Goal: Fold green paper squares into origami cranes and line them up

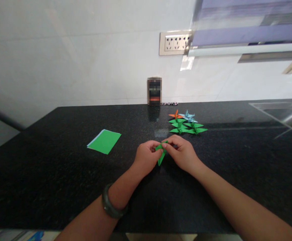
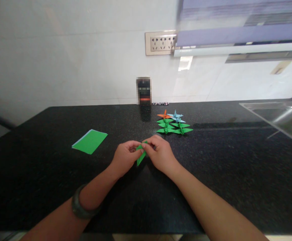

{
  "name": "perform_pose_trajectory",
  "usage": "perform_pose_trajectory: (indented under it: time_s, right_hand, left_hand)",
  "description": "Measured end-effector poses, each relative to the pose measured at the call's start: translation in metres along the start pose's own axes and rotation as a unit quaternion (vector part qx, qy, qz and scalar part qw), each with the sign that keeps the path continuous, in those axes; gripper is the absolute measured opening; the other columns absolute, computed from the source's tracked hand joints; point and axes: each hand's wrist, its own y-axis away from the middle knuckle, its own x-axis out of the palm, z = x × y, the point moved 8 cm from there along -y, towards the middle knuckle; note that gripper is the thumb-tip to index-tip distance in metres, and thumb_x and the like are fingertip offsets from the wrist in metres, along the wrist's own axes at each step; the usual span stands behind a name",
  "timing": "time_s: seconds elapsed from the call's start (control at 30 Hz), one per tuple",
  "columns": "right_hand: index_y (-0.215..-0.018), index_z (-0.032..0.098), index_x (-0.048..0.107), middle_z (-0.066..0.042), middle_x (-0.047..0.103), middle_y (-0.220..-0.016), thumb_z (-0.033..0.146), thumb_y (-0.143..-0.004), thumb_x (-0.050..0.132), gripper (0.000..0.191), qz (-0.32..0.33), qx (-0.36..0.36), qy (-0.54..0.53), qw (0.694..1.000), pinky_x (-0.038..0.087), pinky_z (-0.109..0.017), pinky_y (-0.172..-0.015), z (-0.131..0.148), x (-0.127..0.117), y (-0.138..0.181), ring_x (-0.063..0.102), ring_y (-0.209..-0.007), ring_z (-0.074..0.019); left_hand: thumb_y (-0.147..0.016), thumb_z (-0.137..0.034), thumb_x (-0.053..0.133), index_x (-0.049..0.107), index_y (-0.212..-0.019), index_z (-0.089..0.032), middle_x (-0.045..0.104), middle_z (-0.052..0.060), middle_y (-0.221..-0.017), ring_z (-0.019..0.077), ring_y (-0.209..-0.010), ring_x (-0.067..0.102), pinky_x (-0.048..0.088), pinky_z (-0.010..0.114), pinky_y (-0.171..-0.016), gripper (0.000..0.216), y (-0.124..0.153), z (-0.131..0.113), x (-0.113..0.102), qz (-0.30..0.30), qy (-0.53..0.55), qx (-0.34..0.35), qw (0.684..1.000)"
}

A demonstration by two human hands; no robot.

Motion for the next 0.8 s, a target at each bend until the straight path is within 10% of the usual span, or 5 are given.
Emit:
perform_pose_trajectory:
  time_s: [0.3,0.8]
  right_hand:
    - [-0.072,0.016,0.065,-0.001,0.058,-0.064,0.03,-0.077,0.056,0.017,0.022,0.12,-0.108,0.987,0.041,-0.022,-0.047,-0.018,0.003,0.0,0.048,-0.051,-0.0096]
    - [-0.067,0.013,0.062,0.004,0.052,-0.045,0.038,-0.06,0.071,0.028,0.003,0.309,-0.395,0.865,0.038,-0.017,-0.037,-0.04,0.017,0.009,0.051,-0.038,-0.0072]
  left_hand:
    - [-0.07,-0.02,0.061,0.064,-0.094,-0.017,0.068,0.004,-0.086,0.0149,-0.074,0.061,0.047,0.025,-0.069,0.024,0.001,-0.008,0.001,0.007,0.007,0.041,0.999]
    - [-0.067,-0.016,0.065,0.048,-0.103,-0.017,0.062,0.0,-0.076,0.0135,-0.066,0.064,0.049,0.022,-0.056,0.04,0.007,-0.011,0.014,0.07,0.153,-0.04,0.985]
